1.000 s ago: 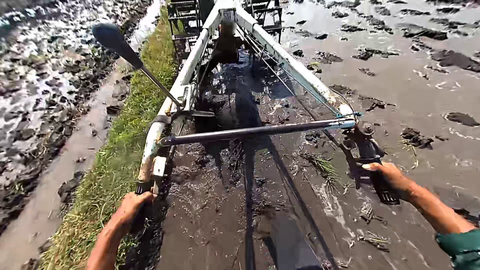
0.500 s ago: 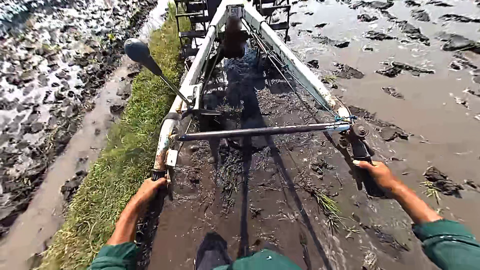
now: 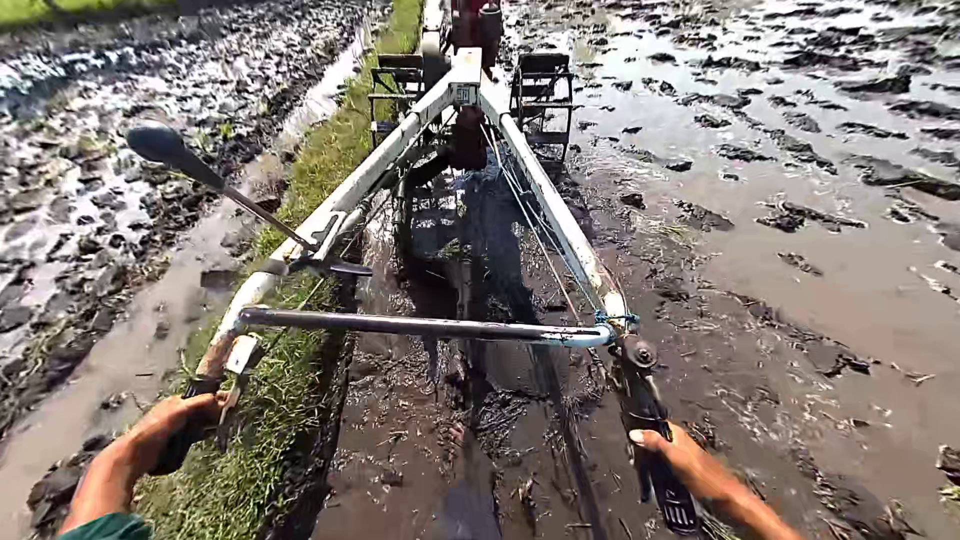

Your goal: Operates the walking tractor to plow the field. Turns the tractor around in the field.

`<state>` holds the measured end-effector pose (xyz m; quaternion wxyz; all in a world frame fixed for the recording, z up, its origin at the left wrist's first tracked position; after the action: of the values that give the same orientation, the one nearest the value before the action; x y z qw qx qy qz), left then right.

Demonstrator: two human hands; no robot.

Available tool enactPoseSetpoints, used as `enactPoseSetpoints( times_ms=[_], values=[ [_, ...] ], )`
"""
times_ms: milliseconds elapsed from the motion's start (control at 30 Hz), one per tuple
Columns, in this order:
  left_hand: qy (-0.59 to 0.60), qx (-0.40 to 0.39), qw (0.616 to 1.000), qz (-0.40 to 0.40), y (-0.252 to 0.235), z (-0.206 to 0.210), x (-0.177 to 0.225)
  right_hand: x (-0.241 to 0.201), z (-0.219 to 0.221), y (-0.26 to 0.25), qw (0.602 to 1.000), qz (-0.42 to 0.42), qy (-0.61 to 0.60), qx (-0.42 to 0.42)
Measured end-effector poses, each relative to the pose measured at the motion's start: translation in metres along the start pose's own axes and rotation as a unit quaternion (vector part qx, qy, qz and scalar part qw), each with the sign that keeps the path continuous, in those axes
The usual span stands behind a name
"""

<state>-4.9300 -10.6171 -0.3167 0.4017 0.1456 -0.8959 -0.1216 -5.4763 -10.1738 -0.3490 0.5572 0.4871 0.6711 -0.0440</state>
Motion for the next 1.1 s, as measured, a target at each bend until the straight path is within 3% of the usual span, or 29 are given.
enactPoseSetpoints(
  times_ms=[100, 167, 300, 467, 800, 1100],
  values=[
    [-0.045, 0.024, 0.999, -0.001, -0.076, -0.017, 0.006, -0.032, 0.062, -0.002, 0.998, 0.031, -0.057, -0.019],
    [-0.042, -0.004, 0.999, 0.009, -0.094, -0.008, 0.022, -0.047, 0.081, -0.019, 0.996, 0.053, -0.057, 0.035],
    [0.026, -0.095, 0.995, 0.003, -0.105, 0.037, 0.067, -0.066, 0.054, -0.087, 0.985, 0.082, -0.036, 0.145],
    [0.036, -0.135, 0.990, 0.020, -0.123, 0.090, 0.143, -0.104, 0.013, -0.180, 0.978, 0.092, -0.021, 0.185],
    [0.044, -0.113, 0.991, 0.052, -0.190, 0.173, 0.273, -0.226, -0.015, -0.331, 0.979, 0.090, -0.011, 0.185],
    [0.028, -0.067, 0.996, 0.061, -0.289, 0.239, 0.394, -0.308, -0.029, -0.485, 0.982, 0.071, -0.029, 0.175]
  ],
)
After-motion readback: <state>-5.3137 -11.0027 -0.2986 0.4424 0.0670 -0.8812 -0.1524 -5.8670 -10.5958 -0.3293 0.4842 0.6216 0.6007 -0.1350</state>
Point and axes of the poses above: each hand's wrist, its own y-axis away from the middle knuckle, its own z-axis out of the palm, x = y × z, the point moved 1 cm from there along -y, towards the middle knuckle, and after that the axes turned 14 degrees about x, right-handed, at the moved point
